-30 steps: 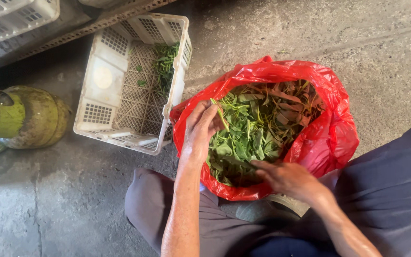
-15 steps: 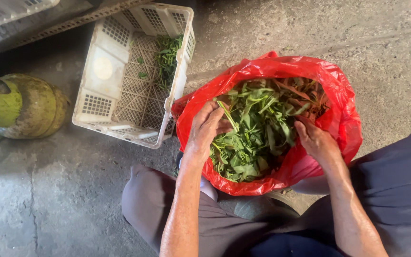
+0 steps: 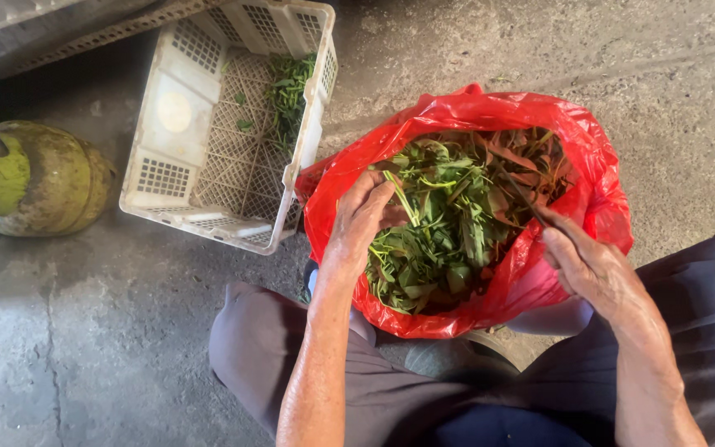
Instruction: The person sits on the floor and uses a knife to chop green leaves inside a red plastic bag. The person repeatedly gathers leaves with one hand and cuts them with the knife, occasionally adjusting the bag or moving leaves aside to reach more.
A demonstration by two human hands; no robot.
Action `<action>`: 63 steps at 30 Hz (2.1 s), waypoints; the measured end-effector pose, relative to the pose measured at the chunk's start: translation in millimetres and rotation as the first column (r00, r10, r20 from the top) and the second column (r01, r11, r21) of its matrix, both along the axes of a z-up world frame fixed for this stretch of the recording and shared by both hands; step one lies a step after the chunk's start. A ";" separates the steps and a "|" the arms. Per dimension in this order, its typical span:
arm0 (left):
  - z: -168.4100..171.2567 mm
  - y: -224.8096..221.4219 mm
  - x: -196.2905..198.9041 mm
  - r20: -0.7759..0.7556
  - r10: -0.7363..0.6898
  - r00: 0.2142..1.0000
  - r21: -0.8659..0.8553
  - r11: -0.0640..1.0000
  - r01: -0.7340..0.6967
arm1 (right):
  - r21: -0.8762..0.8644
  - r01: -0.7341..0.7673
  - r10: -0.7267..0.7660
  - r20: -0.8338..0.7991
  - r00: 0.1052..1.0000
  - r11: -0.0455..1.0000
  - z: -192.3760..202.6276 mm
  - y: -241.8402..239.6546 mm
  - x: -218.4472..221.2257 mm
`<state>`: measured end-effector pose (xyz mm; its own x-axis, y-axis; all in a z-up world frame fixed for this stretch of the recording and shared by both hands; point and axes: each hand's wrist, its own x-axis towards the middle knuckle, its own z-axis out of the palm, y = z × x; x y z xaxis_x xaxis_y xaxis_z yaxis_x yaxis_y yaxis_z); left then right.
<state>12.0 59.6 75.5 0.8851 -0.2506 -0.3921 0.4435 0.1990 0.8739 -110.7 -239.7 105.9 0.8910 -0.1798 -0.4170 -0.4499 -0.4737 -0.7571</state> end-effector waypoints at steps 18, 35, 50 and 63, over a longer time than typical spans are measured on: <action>3.9 -30.1 -14.9 -0.197 -0.140 0.970 -0.198 0.975 0.101 | -0.004 -0.205 0.202 0.192 0.960 0.979 -11.0 66.8 -22.9; -0.1 -38.6 -18.6 -0.175 -0.090 0.980 -0.173 0.983 0.060 | 0.007 -0.212 0.204 0.235 0.950 0.977 -4.3 74.6 -15.9; 10.3 -44.5 -22.6 -0.170 -0.107 0.980 -0.193 0.978 0.074 | -0.062 -0.177 0.187 0.277 0.943 0.982 -12.4 74.0 -12.6; -11.7 -45.6 -30.0 -0.027 -0.142 0.989 -0.122 0.983 0.138 | -0.083 -0.218 0.231 0.194 0.954 0.972 -21.7 69.4 -7.9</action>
